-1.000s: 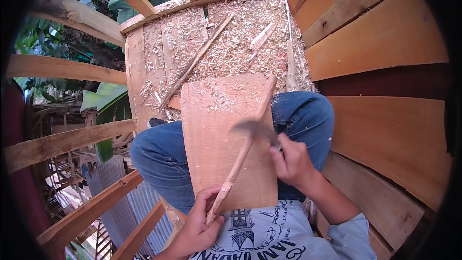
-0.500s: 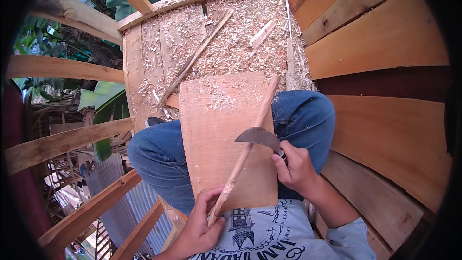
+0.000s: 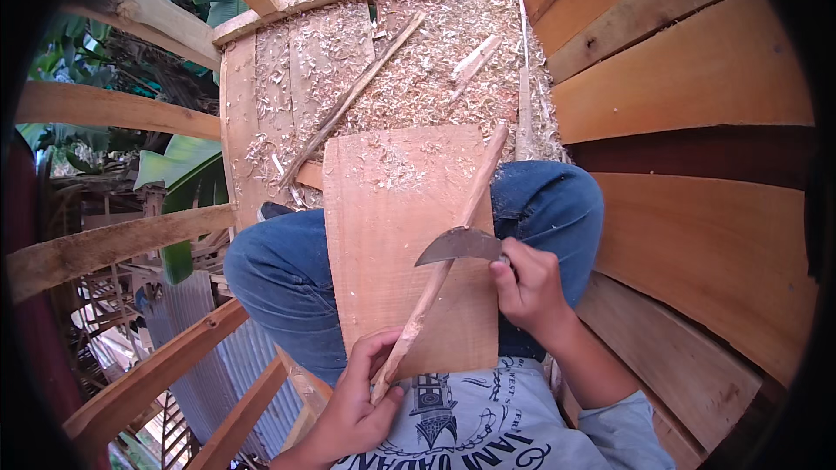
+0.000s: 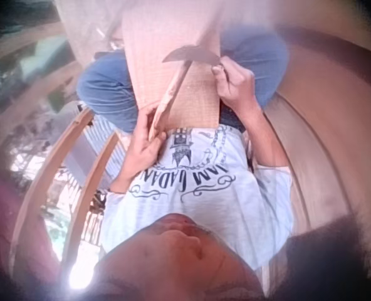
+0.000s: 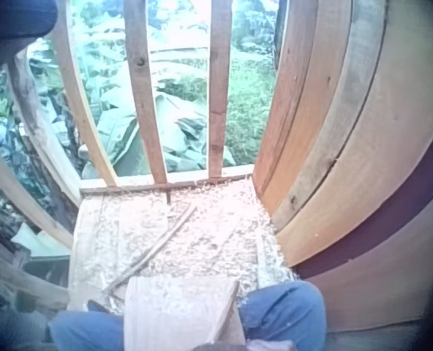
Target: The person carves a rectangular wooden plank using a curved knife. They hold the plank on their lap and repeatedly shave off thin layers of wood, creating wood shavings that accumulate on the platform.
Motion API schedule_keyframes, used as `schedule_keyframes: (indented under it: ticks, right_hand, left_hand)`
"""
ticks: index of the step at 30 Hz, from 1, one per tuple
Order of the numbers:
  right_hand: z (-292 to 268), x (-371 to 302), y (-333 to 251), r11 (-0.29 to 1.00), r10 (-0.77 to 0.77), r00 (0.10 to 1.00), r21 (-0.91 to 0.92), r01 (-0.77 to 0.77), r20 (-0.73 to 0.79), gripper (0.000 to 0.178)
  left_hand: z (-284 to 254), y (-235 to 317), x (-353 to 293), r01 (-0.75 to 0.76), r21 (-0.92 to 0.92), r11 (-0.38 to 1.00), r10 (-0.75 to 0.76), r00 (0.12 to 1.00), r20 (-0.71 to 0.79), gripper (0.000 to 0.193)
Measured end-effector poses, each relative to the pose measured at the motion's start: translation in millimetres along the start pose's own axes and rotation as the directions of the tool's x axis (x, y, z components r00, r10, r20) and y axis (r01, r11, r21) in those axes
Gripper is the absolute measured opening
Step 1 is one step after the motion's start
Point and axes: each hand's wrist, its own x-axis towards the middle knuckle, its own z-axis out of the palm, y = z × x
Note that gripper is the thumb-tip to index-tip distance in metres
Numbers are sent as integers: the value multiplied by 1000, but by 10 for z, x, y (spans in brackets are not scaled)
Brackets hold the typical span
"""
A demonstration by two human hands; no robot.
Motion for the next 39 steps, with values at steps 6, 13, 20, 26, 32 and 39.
schedule_keyframes:
  ticks: [6, 13, 20, 26, 32, 39]
  right_hand:
    - [36, -27, -151, 993, -109, 991, 64, 104, 80, 22]
    - [48, -88, -155, 979, -168, 973, 146, 144, 161, 23]
    - [27, -86, -155, 979, -162, 964, 160, 130, 213, 23]
    - [60, 19, -104, 945, 223, 975, 239, -222, 25, 23]
    - [59, 143, 57, 809, 483, 875, 369, -457, 26, 22]
    - [-38, 95, -60, 963, 160, 985, 209, -170, 60, 21]
  left_hand:
    - [-26, -15, 7, -27, -25, 999, 27, 1000, 8, 59]
    - [-52, -12, 6, -20, -9, 1000, 21, 999, 32, 58]
    - [-69, -27, 24, -30, 1, 1000, 30, 999, 41, 57]
    - [-82, -21, 42, -29, 3, 1000, 28, 998, 57, 58]
    - [-92, -57, 36, -29, -3, 1000, 30, 997, 68, 59]
    - [-96, 5, 51, 22, 3, 1000, -22, 997, 77, 59]
